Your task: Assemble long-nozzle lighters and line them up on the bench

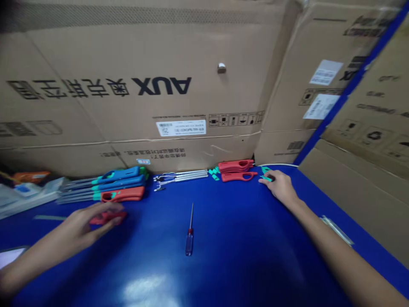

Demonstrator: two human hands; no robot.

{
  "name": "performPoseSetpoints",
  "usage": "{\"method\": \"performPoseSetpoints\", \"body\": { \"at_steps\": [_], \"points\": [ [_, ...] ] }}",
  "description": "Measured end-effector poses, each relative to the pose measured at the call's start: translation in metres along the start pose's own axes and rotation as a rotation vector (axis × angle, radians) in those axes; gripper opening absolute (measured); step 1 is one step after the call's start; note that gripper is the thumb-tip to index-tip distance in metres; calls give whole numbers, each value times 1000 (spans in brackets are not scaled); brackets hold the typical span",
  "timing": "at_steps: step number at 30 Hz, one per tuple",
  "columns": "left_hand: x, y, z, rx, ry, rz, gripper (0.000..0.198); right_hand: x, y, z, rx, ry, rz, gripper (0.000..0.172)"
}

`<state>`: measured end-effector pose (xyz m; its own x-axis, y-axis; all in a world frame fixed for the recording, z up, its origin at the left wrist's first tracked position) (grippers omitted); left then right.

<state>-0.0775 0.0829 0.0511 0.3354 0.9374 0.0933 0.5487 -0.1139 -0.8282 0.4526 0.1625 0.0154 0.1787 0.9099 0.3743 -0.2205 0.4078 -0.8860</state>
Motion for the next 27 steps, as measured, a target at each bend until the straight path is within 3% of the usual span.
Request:
{"method": "performPoseSetpoints", "body": {
  "at_steps": [2,4,7,10,13,19,23,27],
  "points": [
    [-13,-19,26,224,-41,-57,32,2,4,4,-16,-44,-9,37],
    [-21,-25,43,339,-42,-47,30,3,7,6,-39,-69,-9,36],
    [-24,-18,57,344,-47,0,34,2,11,6,-85,-73,2,29],
    [-21,-5,58,331,-64,9,35,-2,14,5,-130,-60,27,20],
    [-17,13,34,296,20,27,34,-2,15,3,-171,-29,52,17],
    [-9,59,-53,173,268,192,23,5,4,9,-223,19,22,20],
    [0,86,-86,134,332,238,19,-8,-7,45,-177,-69,-29,26],
    [3,104,-102,47,406,257,16,-40,-15,102,-57,-303,-21,26]
  ]
}}
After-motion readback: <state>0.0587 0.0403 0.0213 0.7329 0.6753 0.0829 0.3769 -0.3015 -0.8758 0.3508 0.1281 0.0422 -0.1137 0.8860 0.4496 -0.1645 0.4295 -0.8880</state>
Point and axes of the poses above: each hand's wrist, its own x-axis towards the middle knuckle, its own y-axis out of the palm, z = x × y, the point moved 7 cm from there along x, towards the middle knuckle, and after that the axes turned 12 degrees about -x, right-handed, at the moved point
